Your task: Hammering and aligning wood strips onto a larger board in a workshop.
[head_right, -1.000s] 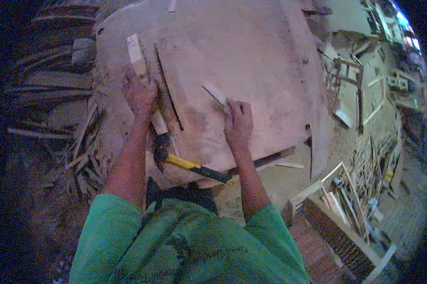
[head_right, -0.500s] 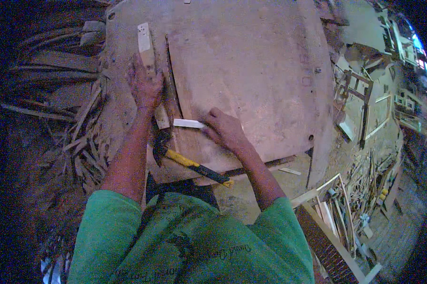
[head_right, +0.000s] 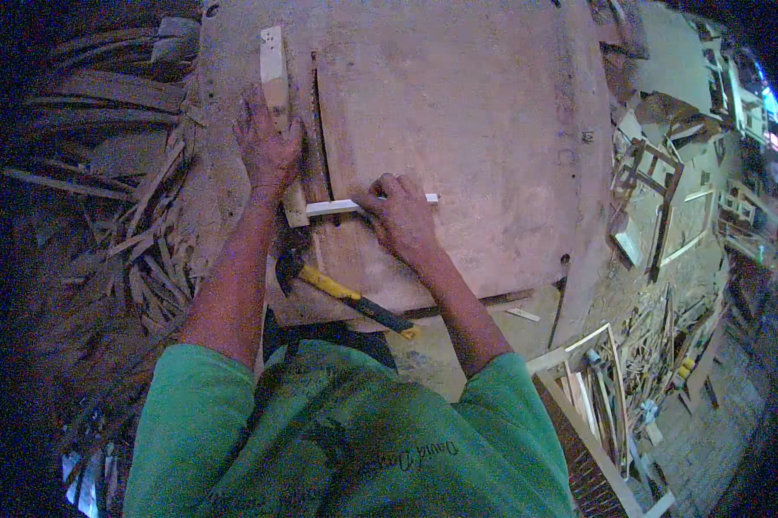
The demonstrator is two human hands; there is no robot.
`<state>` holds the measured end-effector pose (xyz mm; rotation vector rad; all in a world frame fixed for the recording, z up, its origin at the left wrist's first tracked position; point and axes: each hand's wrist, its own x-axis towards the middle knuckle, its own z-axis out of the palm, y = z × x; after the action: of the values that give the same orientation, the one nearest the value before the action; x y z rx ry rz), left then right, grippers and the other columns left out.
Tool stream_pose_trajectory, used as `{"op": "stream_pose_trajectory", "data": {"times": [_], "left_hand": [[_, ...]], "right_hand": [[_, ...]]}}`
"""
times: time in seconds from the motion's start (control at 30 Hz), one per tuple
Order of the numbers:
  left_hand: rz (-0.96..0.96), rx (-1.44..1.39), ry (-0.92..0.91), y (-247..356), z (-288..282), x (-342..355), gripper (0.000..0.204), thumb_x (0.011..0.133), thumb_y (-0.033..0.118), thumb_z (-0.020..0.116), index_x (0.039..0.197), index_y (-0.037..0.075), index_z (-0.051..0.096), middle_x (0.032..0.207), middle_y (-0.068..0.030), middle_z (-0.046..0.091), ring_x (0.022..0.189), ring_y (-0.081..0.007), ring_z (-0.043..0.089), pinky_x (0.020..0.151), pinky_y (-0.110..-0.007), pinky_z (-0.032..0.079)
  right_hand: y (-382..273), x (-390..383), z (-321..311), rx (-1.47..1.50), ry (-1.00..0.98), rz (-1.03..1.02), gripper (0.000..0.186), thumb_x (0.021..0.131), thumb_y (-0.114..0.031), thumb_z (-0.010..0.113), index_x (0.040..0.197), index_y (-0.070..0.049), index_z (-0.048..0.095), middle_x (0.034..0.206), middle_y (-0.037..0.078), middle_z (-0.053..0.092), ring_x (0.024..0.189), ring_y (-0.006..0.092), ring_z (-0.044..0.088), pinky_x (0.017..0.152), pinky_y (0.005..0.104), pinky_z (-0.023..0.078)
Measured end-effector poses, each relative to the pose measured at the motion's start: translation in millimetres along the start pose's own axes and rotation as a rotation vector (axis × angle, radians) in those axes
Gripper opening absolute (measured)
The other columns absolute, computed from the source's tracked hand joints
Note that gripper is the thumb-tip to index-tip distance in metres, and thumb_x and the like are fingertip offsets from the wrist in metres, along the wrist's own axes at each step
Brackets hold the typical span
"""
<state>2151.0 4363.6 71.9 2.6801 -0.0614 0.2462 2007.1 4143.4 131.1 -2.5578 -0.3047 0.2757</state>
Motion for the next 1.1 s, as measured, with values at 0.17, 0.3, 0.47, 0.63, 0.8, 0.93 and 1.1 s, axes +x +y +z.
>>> {"op": "stream_pose_trajectory", "data": {"times": [0.17,0.3,0.47,0.63,0.8,0.93,1.1], "left_hand": [[-0.031,0.006,-0.038,0.3,-0.5,-1.3,0.087,0.088,0.038,0.066,0.159,0.006,0.028,0.162,-0.0224,0.034,0.151,-0.0435,0.029,0.124,-0.061,0.016],[-0.035,-0.013,-0.022,-1.0,1.0,-2.2,0.088,0.088,0.039,0.066,0.16,0.006,0.027,0.164,-0.0215,0.032,0.152,-0.0427,0.027,0.124,-0.061,0.016],[-0.062,0.013,-0.072,-1.3,2.3,-1.9,0.089,0.088,0.04,0.066,0.16,0.005,0.026,0.165,-0.021,0.03,0.154,-0.0407,0.025,0.125,-0.061,0.015],[-0.041,-0.007,-0.028,0.2,0.6,-1.2,0.088,0.089,0.04,0.065,0.16,0.006,0.027,0.165,-0.021,0.03,0.154,-0.0407,0.025,0.124,-0.061,0.015],[-0.047,-0.057,-0.003,0.4,-0.9,-1.2,0.087,0.089,0.039,0.065,0.16,0.007,0.027,0.165,-0.0208,0.031,0.153,-0.0411,0.026,0.125,-0.06,0.015],[-0.052,-0.044,-0.024,0.0,-0.4,-1.6,0.088,0.088,0.039,0.066,0.161,0.007,0.027,0.165,-0.0196,0.031,0.153,-0.0416,0.027,0.124,-0.06,0.016],[-0.043,-0.044,-0.001,0.1,-0.3,-0.3,0.088,0.088,0.038,0.066,0.161,0.008,0.027,0.165,-0.0189,0.032,0.153,-0.041,0.027,0.124,-0.061,0.016]], "right_hand": [[-0.1,4.1,-2.3,0.011,-0.071,0.032,0.031,0.085,-0.014,0.072,0.116,-0.018,0.077,0.102,0.007,0.063,0.1,0.0281,0.059,0.09,0.0419,0.049],[-1.1,6.0,-2.3,-0.007,-0.033,-0.012,0.032,0.085,-0.014,0.071,0.116,-0.018,0.077,0.103,0.007,0.063,0.1,0.0284,0.059,0.091,0.042,0.049],[1.6,6.9,-0.4,-0.019,-0.071,0.014,0.028,0.087,-0.018,0.072,0.114,-0.018,0.078,0.103,0.007,0.063,0.1,0.0286,0.059,0.09,0.0421,0.049],[0.3,8.1,-1.5,-0.008,-0.053,0.001,0.03,0.086,-0.017,0.073,0.116,-0.018,0.077,0.103,0.008,0.063,0.099,0.0294,0.059,0.09,0.0424,0.049],[-3.3,7.0,-1.7,-0.024,-0.064,0.024,0.033,0.084,-0.015,0.073,0.116,-0.018,0.077,0.105,0.008,0.062,0.1,0.03,0.057,0.09,0.0435,0.047],[-3.6,3.3,3.7,-0.006,0.008,0.01,0.036,0.081,-0.014,0.074,0.116,-0.02,0.077,0.106,0.006,0.062,0.104,0.0292,0.056,0.094,0.0449,0.045],[-5.9,-1.0,11.2,-0.024,0.088,-0.004,0.036,0.08,-0.015,0.075,0.115,-0.023,0.077,0.108,0.005,0.062,0.108,0.0291,0.056,0.097,0.0459,0.044]]}}
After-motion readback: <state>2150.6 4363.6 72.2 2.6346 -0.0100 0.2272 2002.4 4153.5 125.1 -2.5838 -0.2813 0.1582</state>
